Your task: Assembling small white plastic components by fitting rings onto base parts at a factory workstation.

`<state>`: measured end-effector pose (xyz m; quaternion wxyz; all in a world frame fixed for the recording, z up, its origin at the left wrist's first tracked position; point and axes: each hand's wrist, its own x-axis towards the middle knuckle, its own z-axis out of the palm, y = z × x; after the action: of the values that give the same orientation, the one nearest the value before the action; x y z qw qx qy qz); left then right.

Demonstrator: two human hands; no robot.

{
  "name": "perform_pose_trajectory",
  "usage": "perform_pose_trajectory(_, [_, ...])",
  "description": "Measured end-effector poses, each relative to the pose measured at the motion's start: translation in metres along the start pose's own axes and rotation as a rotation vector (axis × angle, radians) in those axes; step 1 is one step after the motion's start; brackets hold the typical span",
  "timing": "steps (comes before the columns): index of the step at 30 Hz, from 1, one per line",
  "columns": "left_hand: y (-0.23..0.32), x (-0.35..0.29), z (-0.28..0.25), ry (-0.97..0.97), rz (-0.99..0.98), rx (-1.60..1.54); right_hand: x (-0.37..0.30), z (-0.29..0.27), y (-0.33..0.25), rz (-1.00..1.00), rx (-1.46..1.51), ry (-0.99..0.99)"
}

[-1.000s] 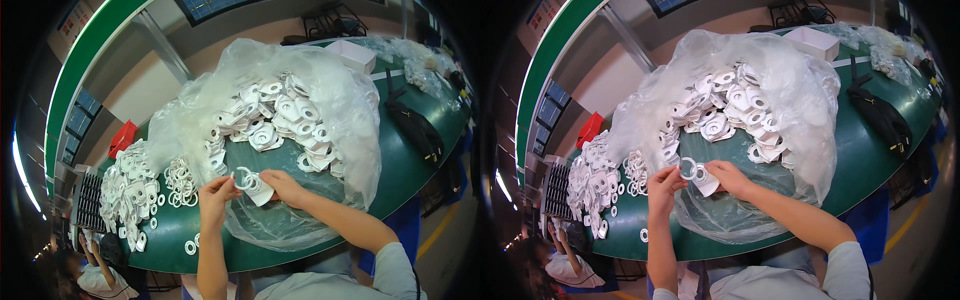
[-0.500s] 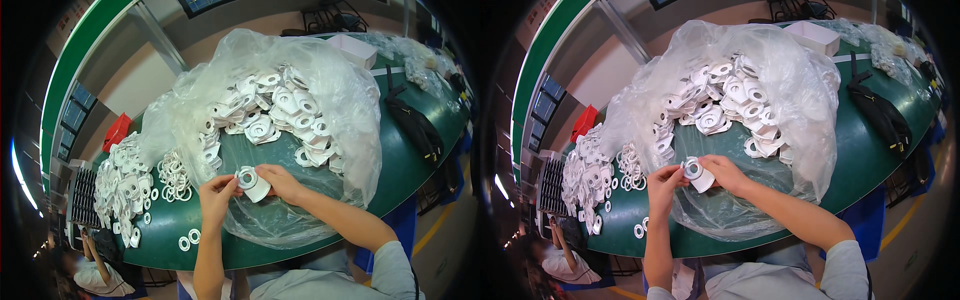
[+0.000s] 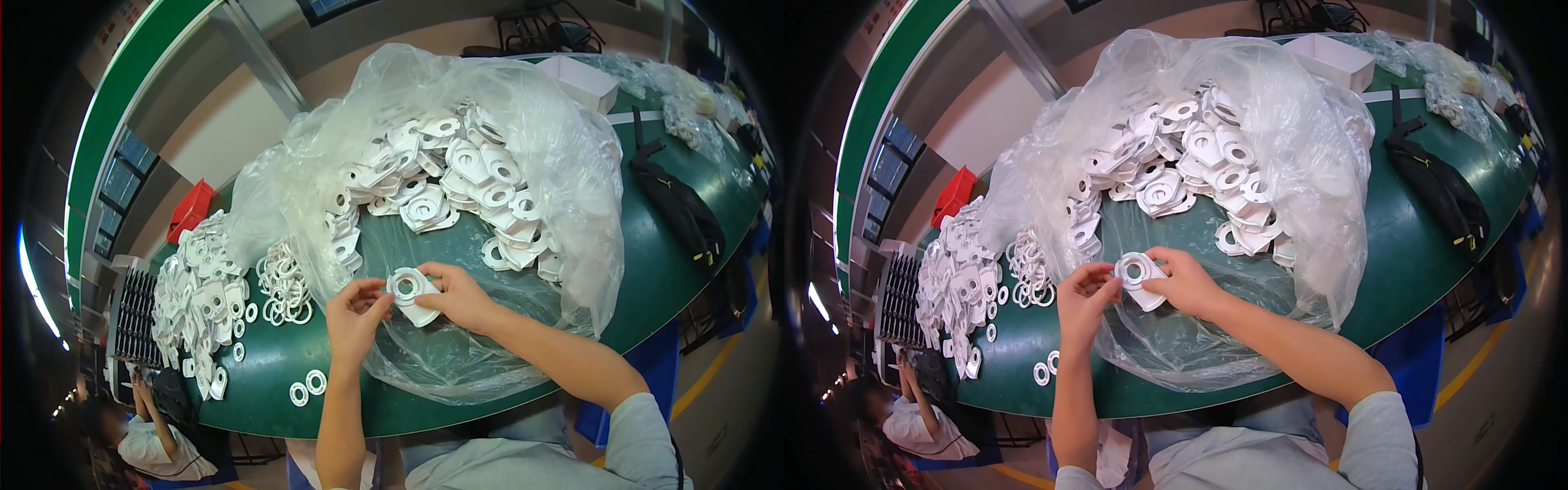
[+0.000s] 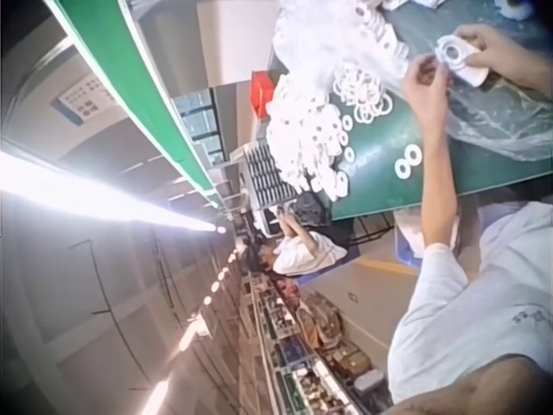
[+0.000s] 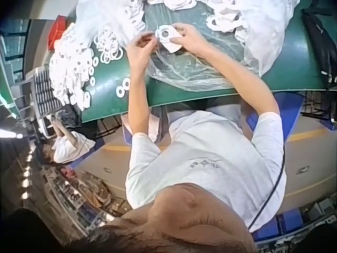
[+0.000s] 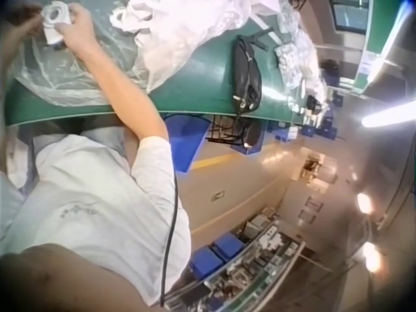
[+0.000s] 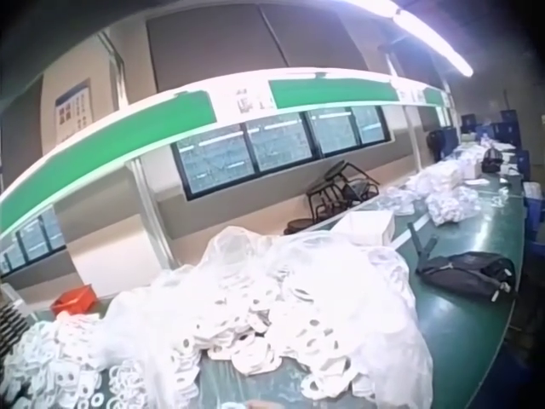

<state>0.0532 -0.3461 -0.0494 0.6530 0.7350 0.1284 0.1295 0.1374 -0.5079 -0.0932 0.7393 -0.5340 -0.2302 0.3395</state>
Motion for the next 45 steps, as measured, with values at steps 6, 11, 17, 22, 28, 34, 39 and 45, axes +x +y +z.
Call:
perform_pose_trajectory(6, [0.002, 0.0, 0.005, 0.002, 0.076, 0.035, 0.0, 0.001, 0.002, -0.041, 0.013, 0.063])
perform_pose_trajectory(11, [-0.005, 0.0, 0.001, -0.047, 0.03, -0.023, -0.002, 0.004, -0.002, -0.122, -0.065, 0.045])
perform_pose_trajectory(17, [-0.006, -0.001, 0.004, -0.034, 0.058, -0.039, -0.004, 0.006, -0.002, -0.174, -0.175, 0.045])
perform_pose_trajectory(22, [-0.003, -0.003, 0.005, -0.012, 0.091, -0.016, -0.006, 0.009, -0.003, -0.188, -0.194, 0.024])
perform_pose_trajectory(28, [-0.003, -0.005, 0.008, -0.013, 0.082, -0.033, -0.009, 0.01, -0.011, -0.158, -0.133, 0.016])
perform_pose_trajectory(34, [-0.005, -0.006, 0.012, 0.006, 0.094, -0.036, -0.007, 0.01, -0.007, -0.154, -0.047, 0.022])
perform_pose_trajectory(39, [0.003, -0.007, 0.014, 0.009, 0.219, 0.146, -0.003, 0.007, -0.003, -0.284, -0.196, 0.114])
perform_pose_trajectory(45, [0.01, -0.007, 0.014, -0.024, 0.463, 0.357, -0.008, 0.01, -0.009, -0.288, -0.302, 0.071])
